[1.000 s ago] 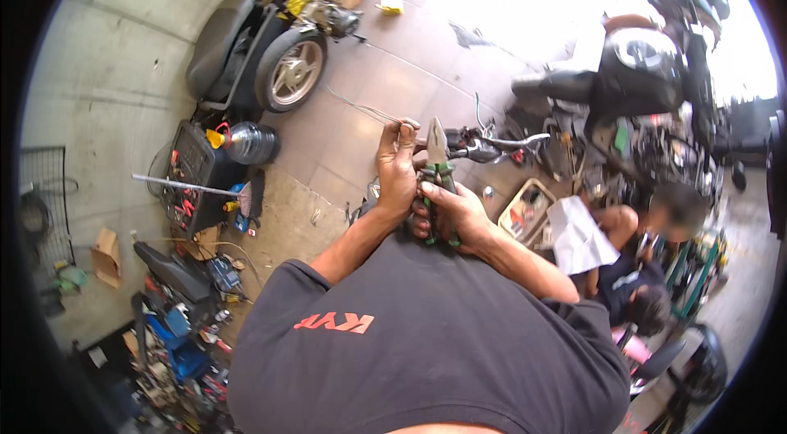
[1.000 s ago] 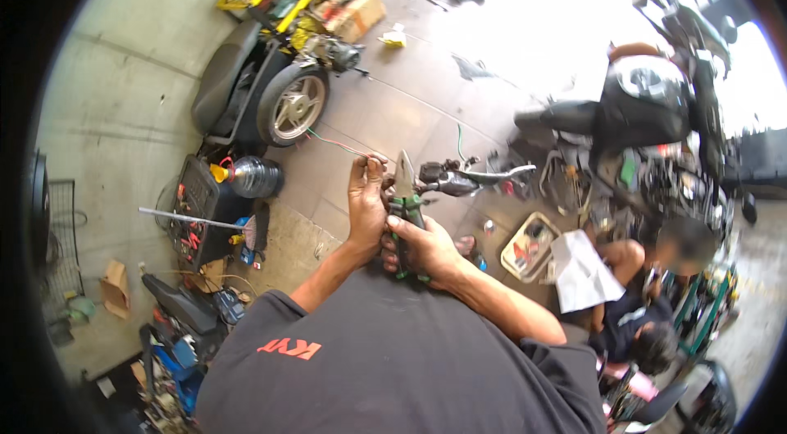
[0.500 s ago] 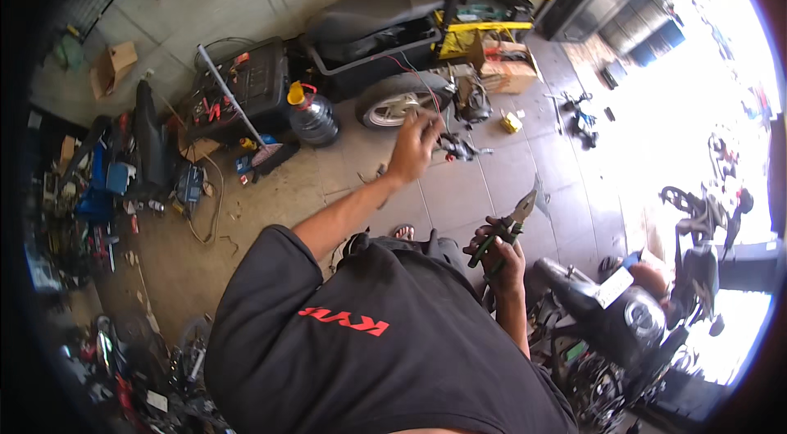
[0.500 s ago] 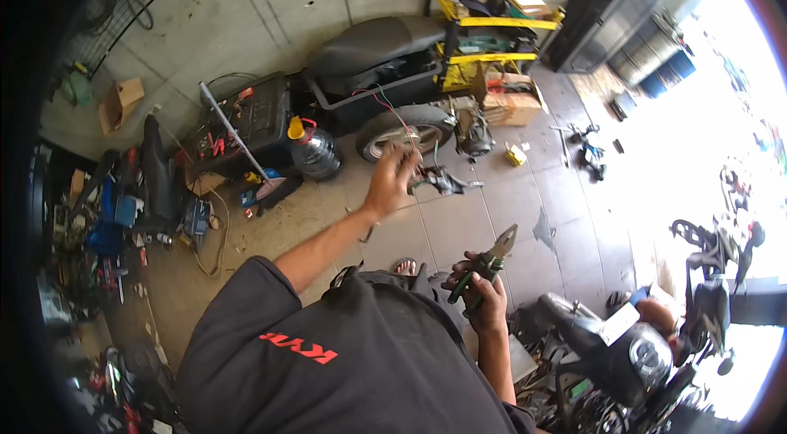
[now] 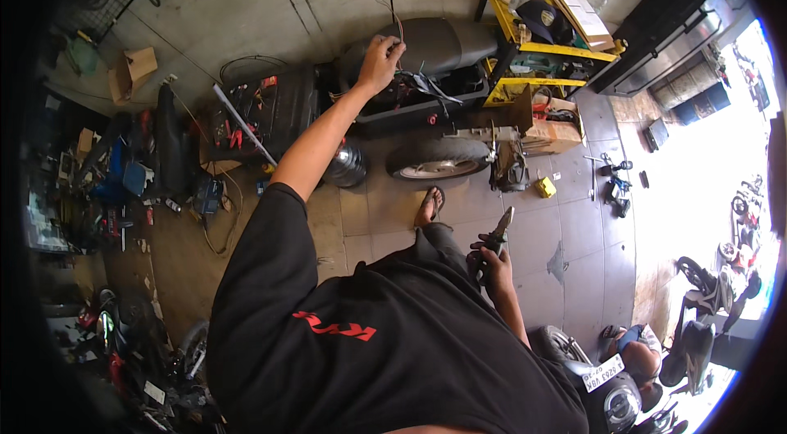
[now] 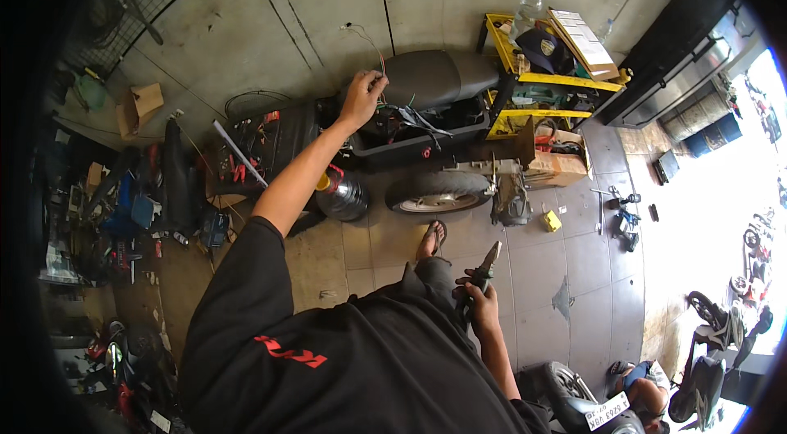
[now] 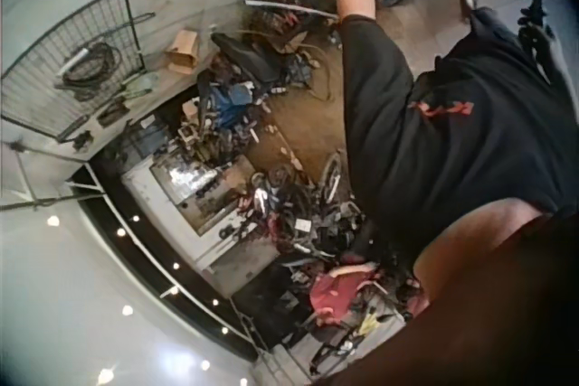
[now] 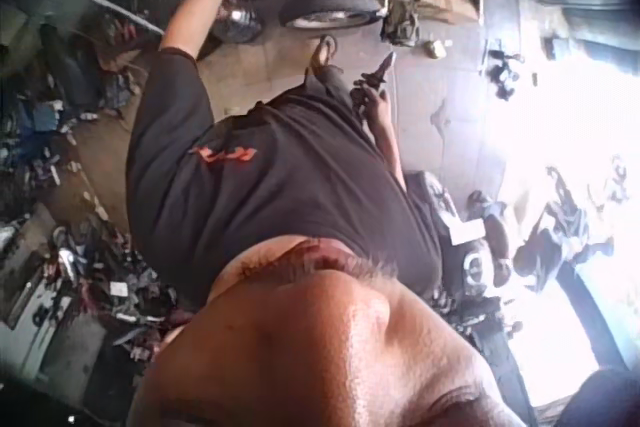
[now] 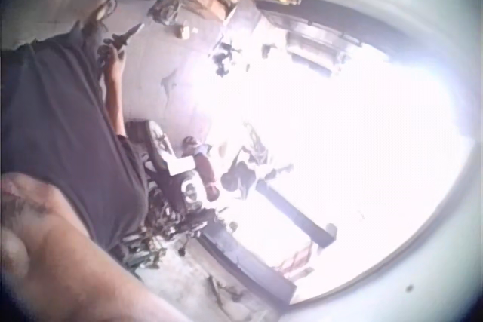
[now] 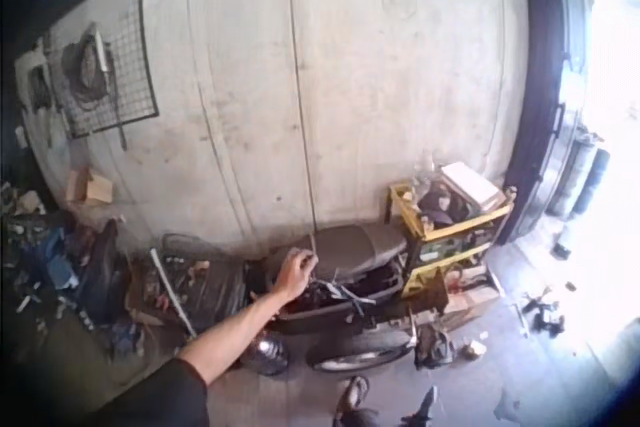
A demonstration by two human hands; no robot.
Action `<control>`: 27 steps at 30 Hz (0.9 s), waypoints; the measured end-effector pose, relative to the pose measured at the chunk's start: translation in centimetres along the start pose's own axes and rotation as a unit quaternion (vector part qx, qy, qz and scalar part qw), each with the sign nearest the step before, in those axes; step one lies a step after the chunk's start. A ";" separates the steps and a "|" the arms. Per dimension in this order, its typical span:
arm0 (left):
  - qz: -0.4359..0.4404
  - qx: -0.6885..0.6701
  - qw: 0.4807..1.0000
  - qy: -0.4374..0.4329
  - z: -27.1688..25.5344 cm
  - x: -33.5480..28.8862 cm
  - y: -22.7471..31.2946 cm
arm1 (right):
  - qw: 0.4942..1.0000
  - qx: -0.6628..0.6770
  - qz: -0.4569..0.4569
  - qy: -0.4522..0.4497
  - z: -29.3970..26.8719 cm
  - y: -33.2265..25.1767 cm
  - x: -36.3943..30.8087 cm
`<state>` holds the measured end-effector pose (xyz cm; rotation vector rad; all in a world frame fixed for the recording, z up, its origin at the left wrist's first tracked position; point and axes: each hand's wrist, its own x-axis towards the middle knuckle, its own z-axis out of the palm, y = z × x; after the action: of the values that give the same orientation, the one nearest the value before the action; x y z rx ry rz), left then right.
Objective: The person manipulates a motorcycle wiring harness by hand and with pliers, stripping wire ends and connecting them into a plastic socket while working near a disassembled motorcycle.
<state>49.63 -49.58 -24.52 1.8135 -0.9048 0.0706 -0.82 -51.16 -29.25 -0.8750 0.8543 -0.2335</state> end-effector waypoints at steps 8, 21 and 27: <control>-0.094 -0.022 0.990 -0.104 4.5 10.2 -15.5 | 0.994 -0.104 -0.013 0.030 5.1 -11.0 12.6; -0.144 -0.098 0.955 -0.241 10.4 14.0 -34.4 | 0.943 -0.012 0.013 0.333 11.8 -4.7 15.2; -0.040 0.015 0.960 -0.277 12.6 16.1 -34.7 | 0.887 -0.079 0.117 0.440 22.4 -1.0 14.9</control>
<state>77.67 -63.36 -49.91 1.9292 -1.2153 -0.5012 25.65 -46.36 -29.12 -0.7965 1.8401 -0.3604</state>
